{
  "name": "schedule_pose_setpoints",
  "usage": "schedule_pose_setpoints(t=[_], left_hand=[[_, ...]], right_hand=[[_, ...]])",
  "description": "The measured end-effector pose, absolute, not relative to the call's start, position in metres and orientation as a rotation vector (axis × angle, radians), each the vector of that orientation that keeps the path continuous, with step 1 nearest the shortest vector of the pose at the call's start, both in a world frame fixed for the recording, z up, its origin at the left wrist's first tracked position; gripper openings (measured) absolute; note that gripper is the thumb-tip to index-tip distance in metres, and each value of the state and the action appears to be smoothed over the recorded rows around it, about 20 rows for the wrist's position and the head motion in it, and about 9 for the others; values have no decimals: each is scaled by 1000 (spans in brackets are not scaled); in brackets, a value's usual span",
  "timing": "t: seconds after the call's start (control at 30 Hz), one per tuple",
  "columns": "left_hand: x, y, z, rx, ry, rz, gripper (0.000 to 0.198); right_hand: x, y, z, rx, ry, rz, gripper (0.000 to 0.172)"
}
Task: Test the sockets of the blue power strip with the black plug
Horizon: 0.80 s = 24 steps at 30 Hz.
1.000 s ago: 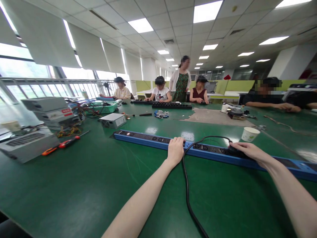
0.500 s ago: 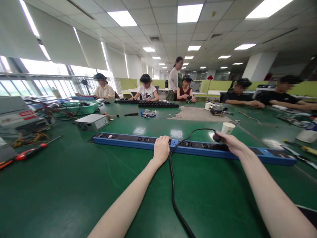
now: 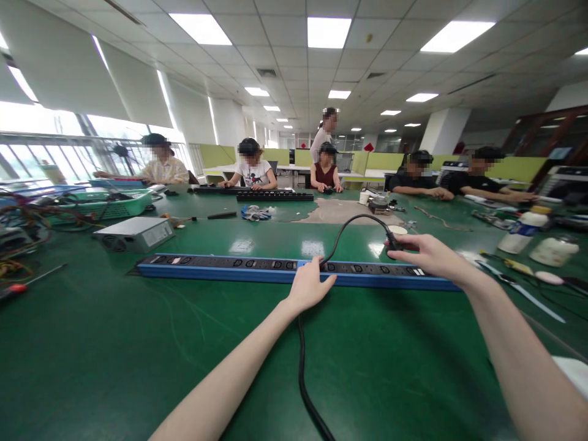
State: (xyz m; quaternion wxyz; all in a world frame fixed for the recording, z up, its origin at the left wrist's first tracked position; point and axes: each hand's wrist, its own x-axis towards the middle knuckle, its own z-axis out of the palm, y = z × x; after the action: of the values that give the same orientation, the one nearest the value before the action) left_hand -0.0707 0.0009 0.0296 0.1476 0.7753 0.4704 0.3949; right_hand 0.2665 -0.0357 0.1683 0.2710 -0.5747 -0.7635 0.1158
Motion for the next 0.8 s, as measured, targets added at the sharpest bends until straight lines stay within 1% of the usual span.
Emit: schedule_pose_setpoints(t=[0.07, 0.13, 0.2, 0.3, 0.4, 0.47, 0.57, 0.6, 0.67, 0.8], left_hand=[[-64, -4, 30, 2206, 1276, 1152, 53], [-66, -6, 37, 2066, 1100, 1128, 46], [-75, -7, 49, 1872, 888, 979, 42], [-93, -7, 68, 1677, 675, 648, 55], [-103, -10, 74, 1664, 581, 345, 63], [-99, -15, 71, 1690, 517, 160, 62], [-80, -25, 59, 1710, 392, -35, 64], [-72, -30, 55, 1715, 356, -76, 67], [-56, -39, 47, 1726, 304, -138, 70], [-38, -54, 44, 1753, 275, -216, 71]], right_hand=[[279, -41, 173, -1625, -2109, 50, 57], [298, -41, 173, -1755, -2037, -155, 59], [320, -39, 170, -1895, -1946, -184, 60], [350, -35, 160, -1940, -1882, 82, 65], [367, -31, 143, -1805, -1820, 440, 68], [371, -28, 130, -1778, -1735, 646, 63], [372, -25, 114, -1851, -1590, 854, 48], [371, -24, 111, -1874, -1561, 881, 45], [368, -20, 107, -1908, -1567, 854, 45], [360, -10, 102, -1926, -1771, 620, 43]])
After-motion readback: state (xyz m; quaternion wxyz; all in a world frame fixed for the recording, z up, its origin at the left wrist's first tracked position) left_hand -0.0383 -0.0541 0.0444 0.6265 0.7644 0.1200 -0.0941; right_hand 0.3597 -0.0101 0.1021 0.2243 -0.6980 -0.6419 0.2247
